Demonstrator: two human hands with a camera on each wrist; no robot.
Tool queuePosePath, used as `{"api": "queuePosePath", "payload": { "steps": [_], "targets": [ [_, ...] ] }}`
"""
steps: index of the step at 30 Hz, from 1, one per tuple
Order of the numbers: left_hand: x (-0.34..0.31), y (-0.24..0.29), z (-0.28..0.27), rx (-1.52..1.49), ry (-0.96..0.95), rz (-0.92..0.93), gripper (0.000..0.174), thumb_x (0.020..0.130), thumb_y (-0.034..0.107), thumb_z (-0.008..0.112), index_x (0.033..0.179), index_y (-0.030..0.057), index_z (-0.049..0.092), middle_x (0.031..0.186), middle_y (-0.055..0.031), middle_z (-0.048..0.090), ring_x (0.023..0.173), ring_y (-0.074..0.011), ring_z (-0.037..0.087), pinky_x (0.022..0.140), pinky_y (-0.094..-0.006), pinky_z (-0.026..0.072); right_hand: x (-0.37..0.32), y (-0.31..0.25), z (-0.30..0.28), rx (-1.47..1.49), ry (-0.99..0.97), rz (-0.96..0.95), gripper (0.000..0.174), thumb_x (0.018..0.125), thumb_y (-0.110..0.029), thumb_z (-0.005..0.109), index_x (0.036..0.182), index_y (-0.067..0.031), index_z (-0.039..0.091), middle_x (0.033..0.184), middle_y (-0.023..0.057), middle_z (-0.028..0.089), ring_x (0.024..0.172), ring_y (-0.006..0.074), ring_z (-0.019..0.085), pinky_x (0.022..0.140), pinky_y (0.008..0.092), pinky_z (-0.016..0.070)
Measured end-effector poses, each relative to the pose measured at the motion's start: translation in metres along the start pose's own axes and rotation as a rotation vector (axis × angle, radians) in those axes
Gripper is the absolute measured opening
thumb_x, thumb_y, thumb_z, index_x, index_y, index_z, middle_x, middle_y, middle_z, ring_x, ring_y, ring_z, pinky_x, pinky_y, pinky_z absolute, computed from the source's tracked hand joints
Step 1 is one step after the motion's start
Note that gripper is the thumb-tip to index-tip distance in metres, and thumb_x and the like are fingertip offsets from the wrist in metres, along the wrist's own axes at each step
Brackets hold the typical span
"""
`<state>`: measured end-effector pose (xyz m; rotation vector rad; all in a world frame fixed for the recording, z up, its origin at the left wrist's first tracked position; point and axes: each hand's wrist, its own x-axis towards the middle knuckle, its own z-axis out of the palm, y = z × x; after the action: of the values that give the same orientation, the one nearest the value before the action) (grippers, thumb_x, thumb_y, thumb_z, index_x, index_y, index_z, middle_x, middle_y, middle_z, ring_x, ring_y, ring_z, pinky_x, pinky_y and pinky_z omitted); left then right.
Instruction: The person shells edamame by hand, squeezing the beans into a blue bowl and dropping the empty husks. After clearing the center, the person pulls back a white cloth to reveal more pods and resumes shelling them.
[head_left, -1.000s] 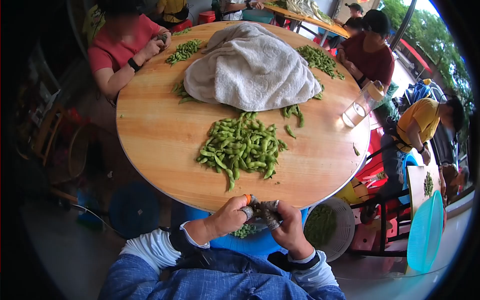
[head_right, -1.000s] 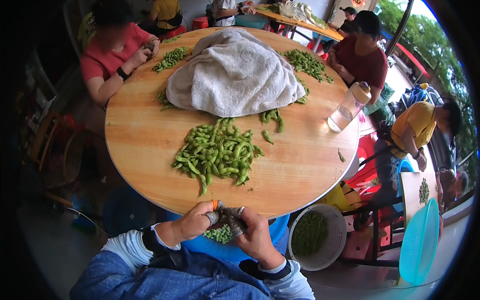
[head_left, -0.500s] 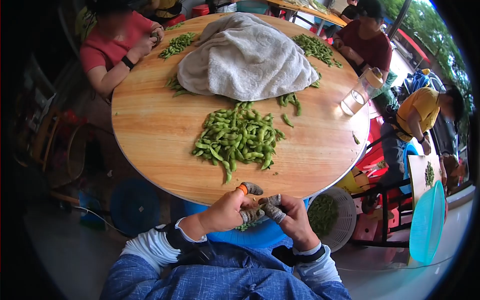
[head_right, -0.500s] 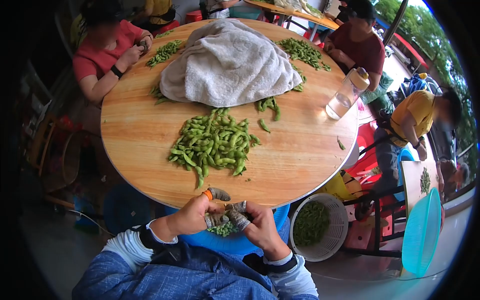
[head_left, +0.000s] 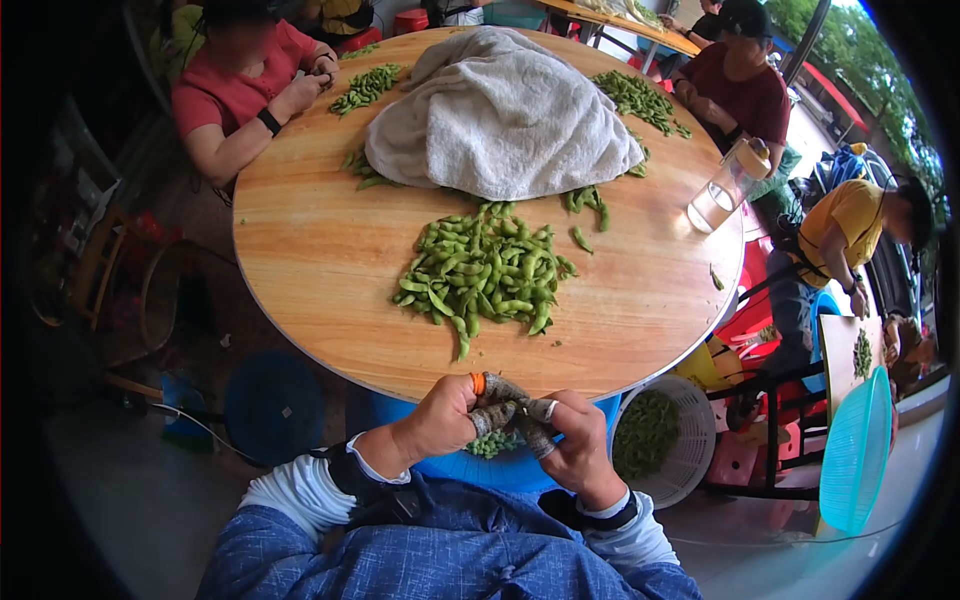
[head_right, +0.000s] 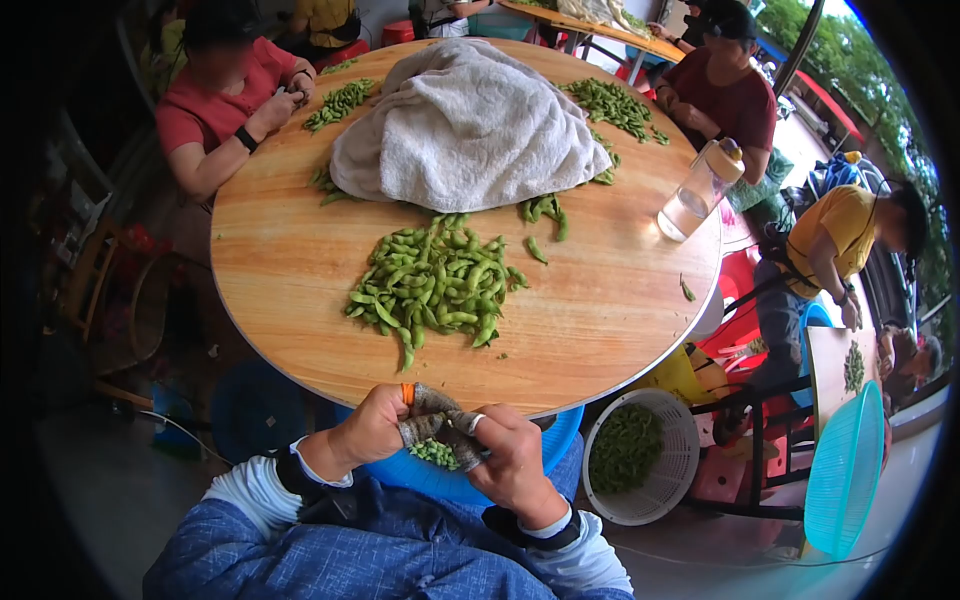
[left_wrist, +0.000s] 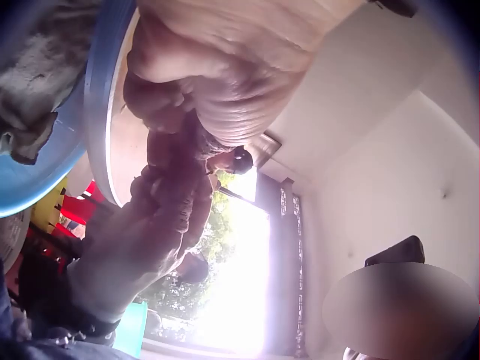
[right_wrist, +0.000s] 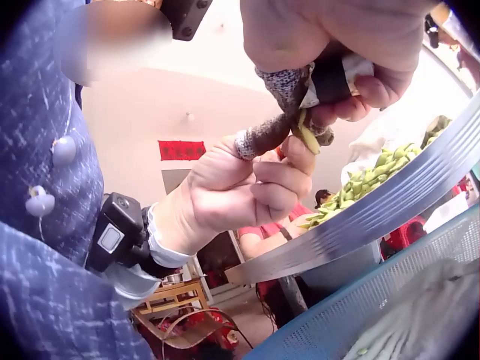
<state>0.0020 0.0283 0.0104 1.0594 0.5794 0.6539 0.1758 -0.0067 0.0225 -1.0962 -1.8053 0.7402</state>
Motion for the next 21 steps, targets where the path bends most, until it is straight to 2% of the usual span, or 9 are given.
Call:
{"api": "queuePosePath", "payload": {
  "steps": [3,6,9,15,17,18,19,20,21],
  "targets": [
    [-0.003,-0.002,0.000,-0.011,0.040,0.007,0.014,0.081,0.004,0.053,0.095,-0.0017,0.053,0.087,-0.0049,0.058,0.081,-0.0099,0.055,0.072,-0.0226,0.0447,-0.001,0.002,0.000,-0.132,-0.041,-0.142,0.024,0.055,-0.002,0.062,0.078,-0.0031,0.058,0.062,0.0089,0.050,0.056,0.0273,0.049,0.050,0.0337,0.0405],
    [-0.005,-0.009,0.000,-0.021,0.055,0.012,0.009,0.079,0.003,0.054,0.088,-0.0002,0.054,0.083,-0.0035,0.058,0.076,-0.0092,0.054,0.068,-0.0226,0.0441,-0.006,0.001,0.007,-0.130,-0.045,-0.132,0.023,0.055,-0.001,0.062,0.078,-0.0032,0.059,0.062,0.0087,0.050,0.057,0.0270,0.049,0.050,0.0340,0.0410],
    [-0.004,-0.015,0.005,-0.061,0.135,-0.023,0.014,0.073,-0.005,0.047,0.084,0.0020,0.051,0.074,0.0019,0.052,0.065,-0.0053,0.047,0.059,-0.0197,0.0394,-0.011,0.002,0.011,-0.032,-0.029,-0.096,0.025,0.055,-0.001,0.062,0.080,-0.0033,0.059,0.063,0.0090,0.050,0.058,0.0269,0.050,0.050,0.0339,0.0410],
    [-0.003,-0.030,0.005,0.146,0.113,0.007,0.022,0.068,-0.003,0.044,0.087,0.0026,0.052,0.068,0.0004,0.051,0.062,-0.0087,0.048,0.057,-0.0227,0.0396,-0.024,0.004,0.008,0.028,-0.043,-0.007,0.022,0.059,-0.001,0.063,0.080,-0.0028,0.059,0.065,0.0107,0.052,0.059,0.0268,0.050,0.051,0.0322,0.0409],
    [-0.012,-0.016,0.006,0.524,-0.053,-0.050,0.021,0.070,-0.001,0.046,0.089,0.0038,0.053,0.066,-0.0037,0.053,0.061,-0.0143,0.052,0.057,-0.0257,0.0414,-0.032,0.000,-0.013,0.106,-0.064,0.193,0.013,0.068,0.002,0.059,0.081,-0.0004,0.060,0.067,0.0081,0.054,0.061,0.0176,0.053,0.054,0.0267,0.0403],
    [-0.017,-0.008,0.006,0.714,-0.139,-0.079,0.021,0.070,0.000,0.048,0.089,0.0044,0.054,0.064,-0.0058,0.054,0.061,-0.0172,0.054,0.057,-0.0272,0.0423,-0.039,0.004,-0.027,0.157,-0.004,0.283,0.012,0.071,0.004,0.057,0.082,0.0013,0.059,0.068,0.0058,0.056,0.064,0.0131,0.053,0.055,0.0247,0.0411],
    [-0.020,-0.002,0.006,0.828,-0.185,-0.056,0.020,0.071,0.002,0.050,0.090,0.0053,0.055,0.065,-0.0079,0.054,0.062,-0.0201,0.055,0.057,-0.0288,0.0430,-0.055,0.019,-0.034,0.290,0.178,0.388,0.013,0.071,0.003,0.059,0.083,-0.0010,0.060,0.071,0.0084,0.057,0.063,0.0119,0.052,0.055,0.0238,0.0422],
    [-0.023,0.002,0.007,0.940,-0.231,-0.034,0.019,0.071,0.004,0.052,0.090,0.0061,0.055,0.066,-0.0101,0.055,0.063,-0.0231,0.056,0.058,-0.0304,0.0437,-0.063,0.027,-0.053,0.203,0.243,0.531,0.011,0.072,0.003,0.058,0.083,0.0016,0.059,0.070,0.0097,0.058,0.064,0.0111,0.054,0.057,0.0249,0.0437],
    [-0.025,0.003,0.007,1.049,-0.277,-0.013,0.019,0.071,0.005,0.054,0.090,0.0069,0.056,0.067,-0.0122,0.055,0.064,-0.0260,0.057,0.058,-0.0319,0.0444,-0.064,0.029,-0.075,-0.143,0.255,0.521,0.013,0.072,-0.001,0.059,0.083,0.0044,0.057,0.065,0.0134,0.057,0.058,0.0184,0.055,0.054,0.0294,0.0436]
  ]
}}
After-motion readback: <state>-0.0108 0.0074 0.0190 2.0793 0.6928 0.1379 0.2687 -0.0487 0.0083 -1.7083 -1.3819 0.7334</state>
